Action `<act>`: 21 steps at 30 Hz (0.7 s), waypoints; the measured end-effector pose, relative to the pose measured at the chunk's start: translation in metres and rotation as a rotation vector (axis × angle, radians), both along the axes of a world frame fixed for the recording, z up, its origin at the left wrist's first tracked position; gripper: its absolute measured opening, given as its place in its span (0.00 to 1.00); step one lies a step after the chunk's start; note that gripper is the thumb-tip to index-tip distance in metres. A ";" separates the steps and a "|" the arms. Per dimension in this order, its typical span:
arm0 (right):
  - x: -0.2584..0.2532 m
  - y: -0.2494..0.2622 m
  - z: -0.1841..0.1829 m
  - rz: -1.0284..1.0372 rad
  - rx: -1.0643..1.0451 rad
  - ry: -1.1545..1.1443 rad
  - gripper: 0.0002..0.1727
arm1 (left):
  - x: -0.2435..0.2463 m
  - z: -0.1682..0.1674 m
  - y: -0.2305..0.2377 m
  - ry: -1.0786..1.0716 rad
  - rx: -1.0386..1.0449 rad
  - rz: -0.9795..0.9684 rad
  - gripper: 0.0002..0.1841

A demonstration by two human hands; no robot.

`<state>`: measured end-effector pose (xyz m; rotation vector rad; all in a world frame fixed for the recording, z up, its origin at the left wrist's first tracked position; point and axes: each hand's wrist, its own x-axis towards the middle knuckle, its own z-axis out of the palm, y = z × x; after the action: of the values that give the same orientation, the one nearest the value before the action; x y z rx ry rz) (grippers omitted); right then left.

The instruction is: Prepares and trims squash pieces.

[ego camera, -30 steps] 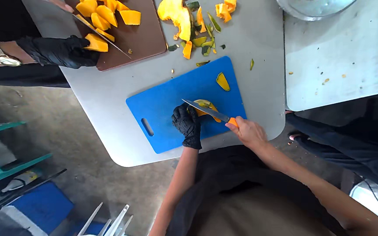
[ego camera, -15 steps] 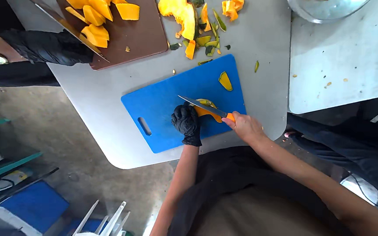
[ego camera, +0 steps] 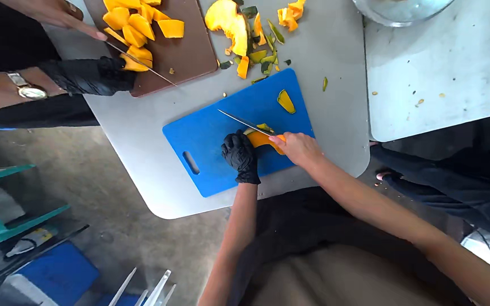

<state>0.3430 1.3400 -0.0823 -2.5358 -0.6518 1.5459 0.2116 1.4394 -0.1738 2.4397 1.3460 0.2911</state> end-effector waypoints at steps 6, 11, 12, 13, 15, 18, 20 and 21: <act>0.001 -0.009 -0.014 -0.069 -0.049 0.037 0.42 | -0.004 0.001 0.001 -0.044 0.002 -0.032 0.19; -0.001 -0.064 -0.041 -0.242 0.103 0.250 0.40 | -0.008 -0.004 0.006 -0.070 0.001 -0.052 0.20; -0.005 -0.080 -0.041 -0.280 0.091 0.301 0.39 | -0.007 0.000 0.005 -0.057 -0.016 -0.053 0.20; -0.010 -0.092 -0.040 -0.306 0.077 0.326 0.38 | -0.006 0.010 0.004 -0.017 -0.074 -0.066 0.20; -0.018 -0.101 -0.039 -0.327 0.076 0.327 0.38 | -0.007 0.021 0.003 0.019 -0.106 -0.139 0.20; -0.015 -0.102 -0.039 -0.290 0.097 0.310 0.38 | -0.007 -0.005 0.004 -0.093 0.088 -0.057 0.19; -0.013 -0.105 -0.036 -0.259 0.107 0.299 0.37 | -0.007 -0.010 0.004 -0.110 0.133 -0.046 0.19; -0.014 -0.105 -0.035 -0.236 0.103 0.278 0.37 | -0.007 -0.011 0.004 -0.116 0.144 -0.048 0.19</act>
<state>0.3294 1.2352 -0.1171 -2.1753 -0.3712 1.6856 0.2046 1.4434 -0.1849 2.5241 1.2549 0.5255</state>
